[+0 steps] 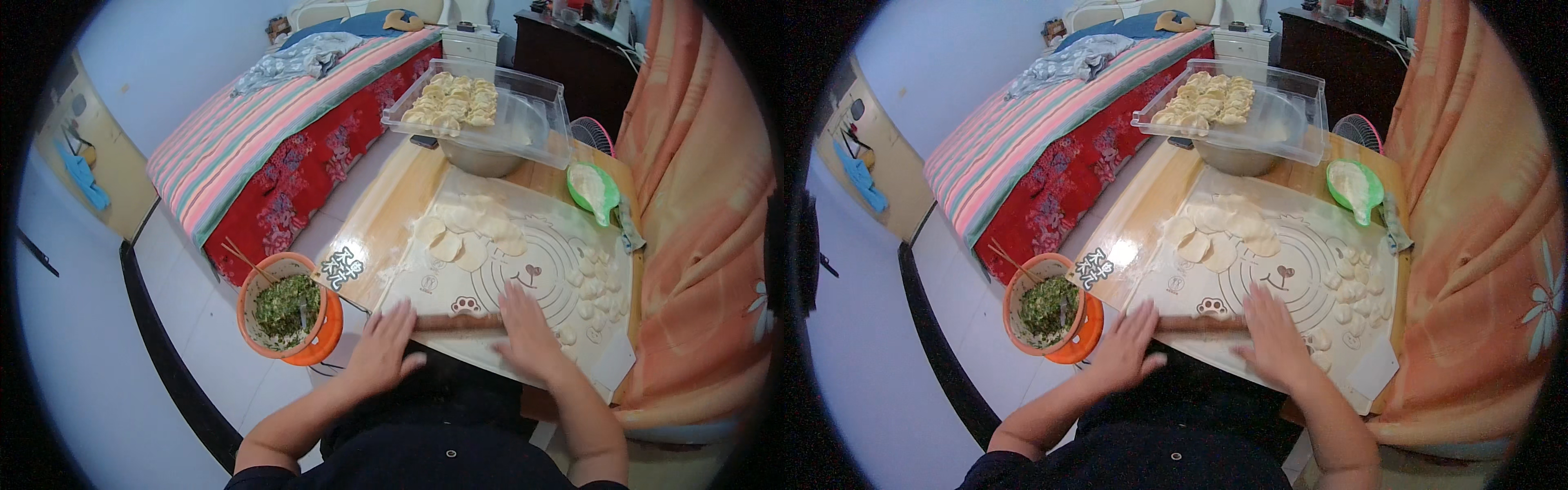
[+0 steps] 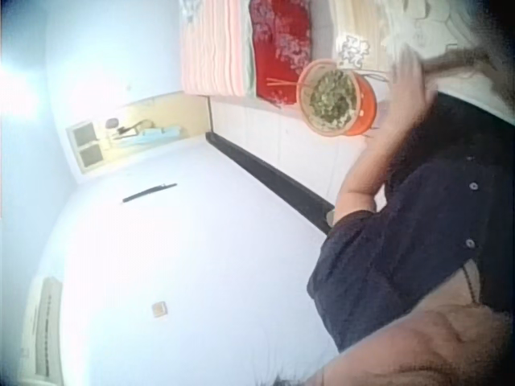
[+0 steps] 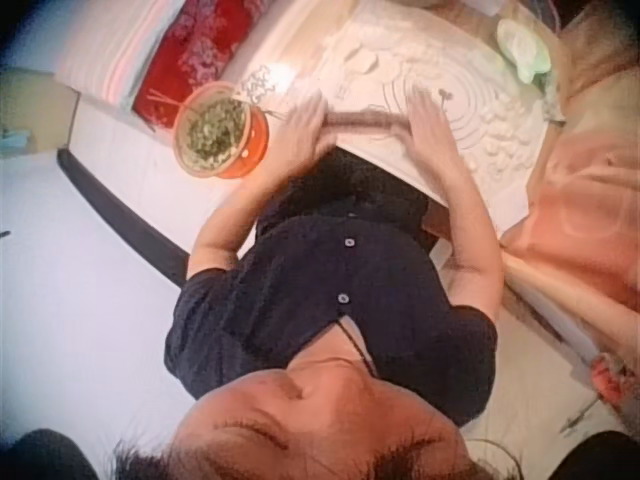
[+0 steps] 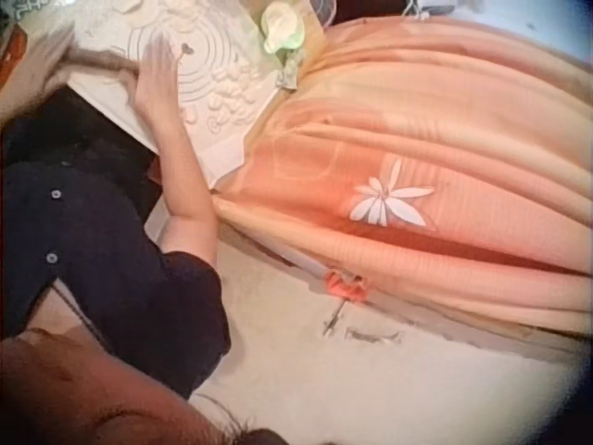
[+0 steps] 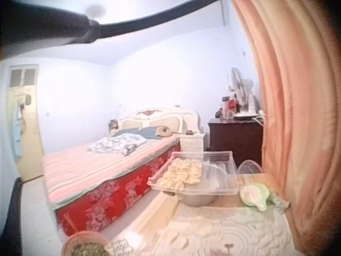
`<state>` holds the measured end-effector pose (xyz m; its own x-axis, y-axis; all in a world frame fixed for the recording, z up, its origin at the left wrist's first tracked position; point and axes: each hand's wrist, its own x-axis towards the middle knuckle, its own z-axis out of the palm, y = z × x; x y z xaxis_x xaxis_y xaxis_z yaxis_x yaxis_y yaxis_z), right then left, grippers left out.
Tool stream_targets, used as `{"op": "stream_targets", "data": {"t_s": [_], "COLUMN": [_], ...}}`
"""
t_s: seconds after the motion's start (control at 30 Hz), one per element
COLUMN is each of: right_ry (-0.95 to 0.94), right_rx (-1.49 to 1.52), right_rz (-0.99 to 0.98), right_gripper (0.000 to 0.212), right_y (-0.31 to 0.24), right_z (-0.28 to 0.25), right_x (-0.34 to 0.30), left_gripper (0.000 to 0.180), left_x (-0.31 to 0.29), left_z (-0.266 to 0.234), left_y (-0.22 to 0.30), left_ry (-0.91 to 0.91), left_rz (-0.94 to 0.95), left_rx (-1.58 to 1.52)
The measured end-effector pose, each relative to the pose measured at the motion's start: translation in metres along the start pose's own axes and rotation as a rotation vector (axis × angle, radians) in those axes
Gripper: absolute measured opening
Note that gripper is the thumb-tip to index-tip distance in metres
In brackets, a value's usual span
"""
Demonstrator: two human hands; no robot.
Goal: The person repeatedly rolls small dough balls into flat circular wrappers using a rolling pin on a silicone mat. They pick up each dough ball, flatten it, and place the finished wrapper aside on the mat. A bowl of filling and a container of finished dumplings are visible nearby.
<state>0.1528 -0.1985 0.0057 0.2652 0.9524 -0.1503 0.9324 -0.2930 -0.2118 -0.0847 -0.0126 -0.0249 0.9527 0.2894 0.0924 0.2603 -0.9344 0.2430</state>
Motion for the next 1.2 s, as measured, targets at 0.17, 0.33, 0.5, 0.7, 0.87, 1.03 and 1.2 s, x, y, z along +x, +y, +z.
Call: {"op": "stream_targets", "data": {"t_s": [0.17, 0.33, 0.5, 0.7, 0.87, 1.03, 1.2], "right_ry": [-0.027, 0.184, 0.319, 0.463, 0.59, 0.592, 0.546], "right_rx": [0.058, 0.083, 0.26, 0.244, 0.132, 0.102, 0.073], "right_rz": [0.056, 0.115, -0.01, 0.035, -0.01, 0.006, 0.059], "right_gripper": [0.093, 0.065, 0.044, 0.041, 0.027, 0.025, 0.031], "right_y": [-0.004, 0.019, 0.009, -0.001, -0.001, 0.005, 0.01], "right_z": [0.025, 0.016, 0.023, 0.03, 0.012, 0.002, -0.01], "right_x": [-0.043, 0.006, -0.023, -0.03, -0.04, -0.055, -0.081], "left_gripper": [0.08, 0.065, 0.056, 0.06, 0.044, 0.031, 0.035], "left_x": [-0.015, 0.05, 0.076, 0.11, 0.116, 0.137, 0.161], "left_z": [0.004, -0.001, 0.003, 0.014, 0.011, 0.007, 0.018], "left_y": [0.014, -0.002, 0.011, 0.029, 0.043, 0.067, 0.076], "left_ry": [-0.082, -0.074, -0.062, -0.232, -0.239, -0.349, -0.497], "left_rz": [0.08, 0.122, 0.151, 0.425, 0.371, 0.206, -0.26], "left_rx": [0.056, -0.11, -0.405, -0.392, -0.521, -0.483, -0.982]}}
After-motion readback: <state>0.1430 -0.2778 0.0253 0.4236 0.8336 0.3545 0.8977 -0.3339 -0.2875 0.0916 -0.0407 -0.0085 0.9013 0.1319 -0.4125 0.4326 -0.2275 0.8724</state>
